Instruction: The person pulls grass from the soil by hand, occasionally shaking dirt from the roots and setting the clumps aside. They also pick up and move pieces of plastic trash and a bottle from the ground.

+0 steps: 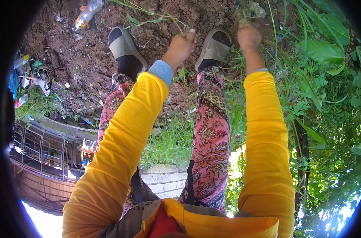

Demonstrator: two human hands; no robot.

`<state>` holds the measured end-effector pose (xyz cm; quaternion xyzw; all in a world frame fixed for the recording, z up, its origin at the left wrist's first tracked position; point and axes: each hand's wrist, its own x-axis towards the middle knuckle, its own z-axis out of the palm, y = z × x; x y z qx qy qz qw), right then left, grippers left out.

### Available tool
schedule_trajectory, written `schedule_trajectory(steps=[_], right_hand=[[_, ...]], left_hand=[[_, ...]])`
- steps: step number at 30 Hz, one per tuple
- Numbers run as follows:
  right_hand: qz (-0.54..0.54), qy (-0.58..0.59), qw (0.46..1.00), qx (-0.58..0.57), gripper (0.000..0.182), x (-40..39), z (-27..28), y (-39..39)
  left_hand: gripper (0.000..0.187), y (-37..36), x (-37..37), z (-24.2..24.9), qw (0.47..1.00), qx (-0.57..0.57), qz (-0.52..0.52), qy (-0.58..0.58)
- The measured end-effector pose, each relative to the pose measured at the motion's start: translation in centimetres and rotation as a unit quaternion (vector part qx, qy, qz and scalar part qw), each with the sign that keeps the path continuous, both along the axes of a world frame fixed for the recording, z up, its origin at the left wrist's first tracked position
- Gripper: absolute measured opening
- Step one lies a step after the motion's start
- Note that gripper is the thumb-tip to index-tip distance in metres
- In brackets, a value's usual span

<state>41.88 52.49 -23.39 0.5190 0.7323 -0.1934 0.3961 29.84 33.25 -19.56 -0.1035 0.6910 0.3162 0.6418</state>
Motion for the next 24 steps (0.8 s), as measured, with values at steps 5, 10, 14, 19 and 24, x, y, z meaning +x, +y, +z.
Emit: schedule_trajectory(steps=[5, 10, 14, 19, 24], right_hand=[[0.051, -0.153, 0.986, -0.044, 0.039, 4.5, -3.5, 2.6], [0.057, -0.203, 0.974, -0.088, 0.033, 4.2, -4.4, 2.1], [0.15, -0.284, 0.932, -0.17, 0.032, 5.0, -6.5, 2.2], [0.119, -0.187, 0.96, -0.172, 0.03, 7.4, -6.6, 2.0], [-0.095, -0.087, 0.985, -0.115, 0.032, 9.8, -6.5, 1.3]], left_hand=[[0.043, 2.1, -0.2, -0.4, 0.999, 0.023, 0.034, 0.002], [0.042, 2.1, -0.1, -0.9, 0.999, 0.031, 0.034, -0.002], [0.041, 1.1, 0.6, -0.9, 0.999, 0.017, 0.038, -0.022], [0.041, 0.4, 0.4, -0.4, 0.999, -0.003, 0.015, -0.034], [0.042, -0.2, 0.7, -0.4, 0.999, -0.009, 0.01, -0.031]])
